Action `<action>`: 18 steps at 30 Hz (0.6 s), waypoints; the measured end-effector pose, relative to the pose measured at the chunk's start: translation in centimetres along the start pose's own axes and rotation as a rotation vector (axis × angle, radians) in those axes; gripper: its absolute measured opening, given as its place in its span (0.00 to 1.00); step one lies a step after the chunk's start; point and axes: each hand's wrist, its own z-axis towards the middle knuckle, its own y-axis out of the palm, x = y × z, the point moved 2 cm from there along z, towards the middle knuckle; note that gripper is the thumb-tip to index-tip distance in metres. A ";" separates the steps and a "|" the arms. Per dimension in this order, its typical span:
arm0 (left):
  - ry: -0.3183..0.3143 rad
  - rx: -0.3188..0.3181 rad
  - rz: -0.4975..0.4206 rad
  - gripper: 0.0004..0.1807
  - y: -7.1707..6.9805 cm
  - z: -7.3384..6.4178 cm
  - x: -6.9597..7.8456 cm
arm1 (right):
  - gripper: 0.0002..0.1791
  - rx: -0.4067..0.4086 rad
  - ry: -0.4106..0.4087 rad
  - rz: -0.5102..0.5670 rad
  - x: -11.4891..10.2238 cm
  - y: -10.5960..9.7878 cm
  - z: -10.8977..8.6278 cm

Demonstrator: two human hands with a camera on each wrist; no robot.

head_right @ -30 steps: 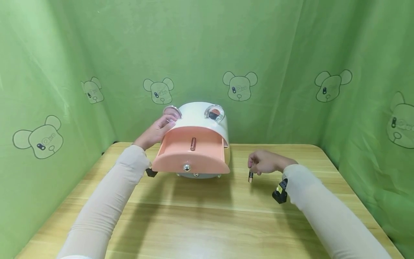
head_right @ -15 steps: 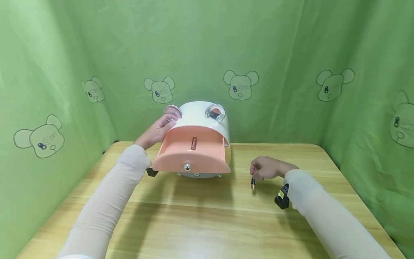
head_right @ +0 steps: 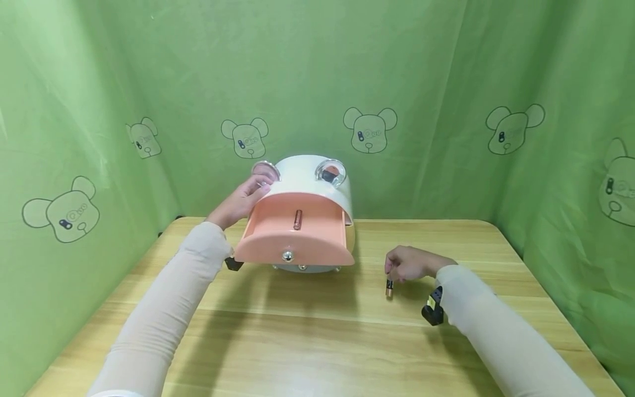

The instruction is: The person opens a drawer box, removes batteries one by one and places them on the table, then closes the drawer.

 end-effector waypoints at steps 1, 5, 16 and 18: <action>0.004 0.000 -0.002 0.17 0.0 0.0 0.0 | 0.03 -0.001 0.003 -0.004 0.0 0.1 0.0; 0.010 -0.002 -0.001 0.17 0.0 0.1 -0.1 | 0.03 -0.009 0.013 0.010 0.2 0.4 0.1; 0.009 -0.006 0.015 0.18 -0.1 0.1 -0.2 | 0.03 -0.014 0.003 -0.001 0.5 1.1 0.2; 0.013 -0.003 0.016 0.18 -0.1 0.1 -0.2 | 0.02 -0.015 -0.001 -0.006 0.6 1.1 0.2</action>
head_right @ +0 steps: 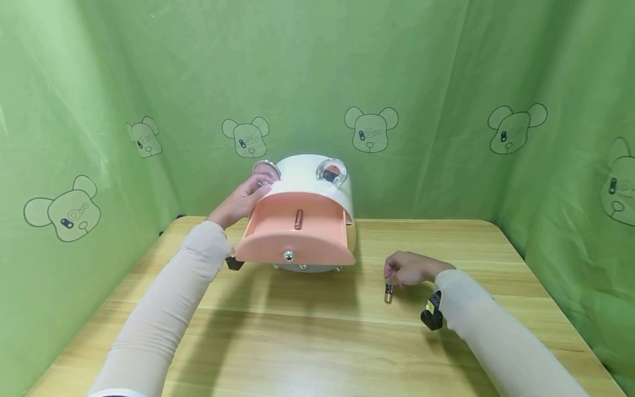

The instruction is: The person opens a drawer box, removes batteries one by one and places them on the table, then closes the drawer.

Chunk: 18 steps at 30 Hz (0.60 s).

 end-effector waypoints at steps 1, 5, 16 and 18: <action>0.002 0.001 -0.002 0.17 0.0 0.0 0.0 | 0.02 -0.001 -0.002 -0.002 0.0 0.0 0.0; 0.014 0.007 -0.015 0.16 0.1 0.1 0.0 | 0.02 0.001 -0.001 -0.003 0.1 0.1 0.1; 0.015 0.004 -0.009 0.17 0.0 0.0 0.0 | 0.02 0.016 0.007 0.026 0.7 0.6 0.1; 0.011 0.003 -0.010 0.17 0.0 0.0 0.0 | 0.02 0.020 0.008 0.016 0.8 0.8 0.1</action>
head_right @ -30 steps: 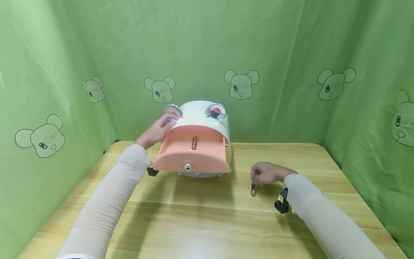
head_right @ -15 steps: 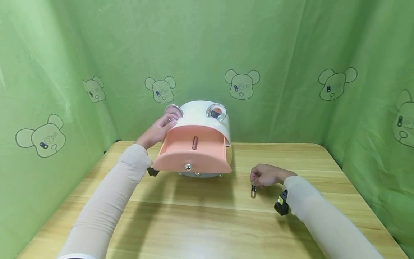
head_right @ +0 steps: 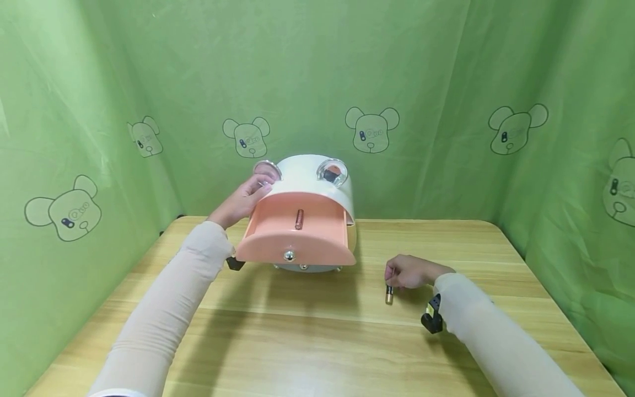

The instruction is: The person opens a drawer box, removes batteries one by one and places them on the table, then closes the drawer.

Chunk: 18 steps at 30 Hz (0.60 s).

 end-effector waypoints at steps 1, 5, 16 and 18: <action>-0.002 0.000 0.001 0.17 0.0 0.0 0.0 | 0.02 0.002 0.005 -0.006 0.1 0.1 0.0; -0.008 0.000 0.002 0.17 0.0 0.0 0.0 | 0.02 0.008 0.040 -0.022 0.3 0.3 0.0; -0.011 0.001 0.006 0.17 -0.1 0.1 -0.2 | 0.04 0.011 0.103 -0.028 0.6 0.6 -0.2; -0.011 0.000 0.004 0.17 -0.1 0.1 -0.1 | 0.05 0.015 0.105 -0.027 0.6 0.6 -0.2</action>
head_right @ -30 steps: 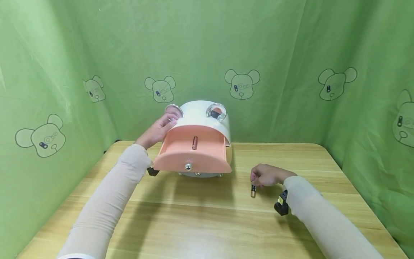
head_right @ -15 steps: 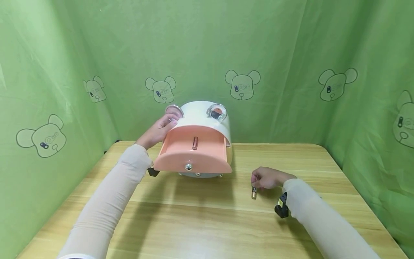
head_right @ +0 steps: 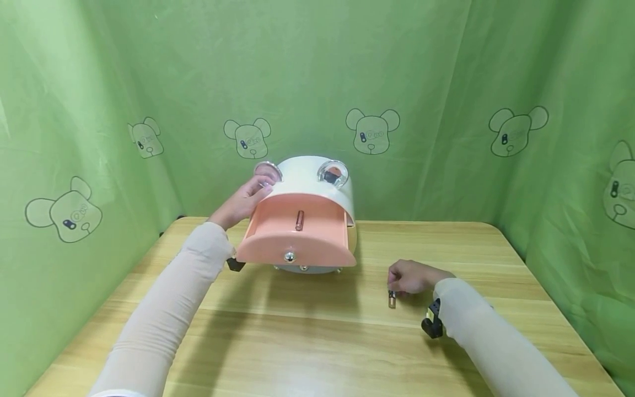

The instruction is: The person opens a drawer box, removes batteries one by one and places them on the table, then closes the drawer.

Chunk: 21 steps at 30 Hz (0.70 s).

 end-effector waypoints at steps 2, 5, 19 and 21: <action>0.001 -0.001 -0.003 0.17 0.0 0.0 0.0 | 0.06 0.005 -0.001 0.003 0.1 0.1 0.0; 0.001 -0.002 -0.010 0.17 0.1 -0.1 0.1 | 0.06 0.015 -0.003 0.009 0.2 0.2 0.0; -0.018 -0.001 -0.009 0.16 0.0 0.0 -0.1 | 0.11 0.050 0.027 -0.001 0.3 0.2 0.0; -0.020 -0.003 -0.011 0.16 0.0 0.0 -0.1 | 0.11 0.054 0.037 -0.005 0.3 0.3 0.0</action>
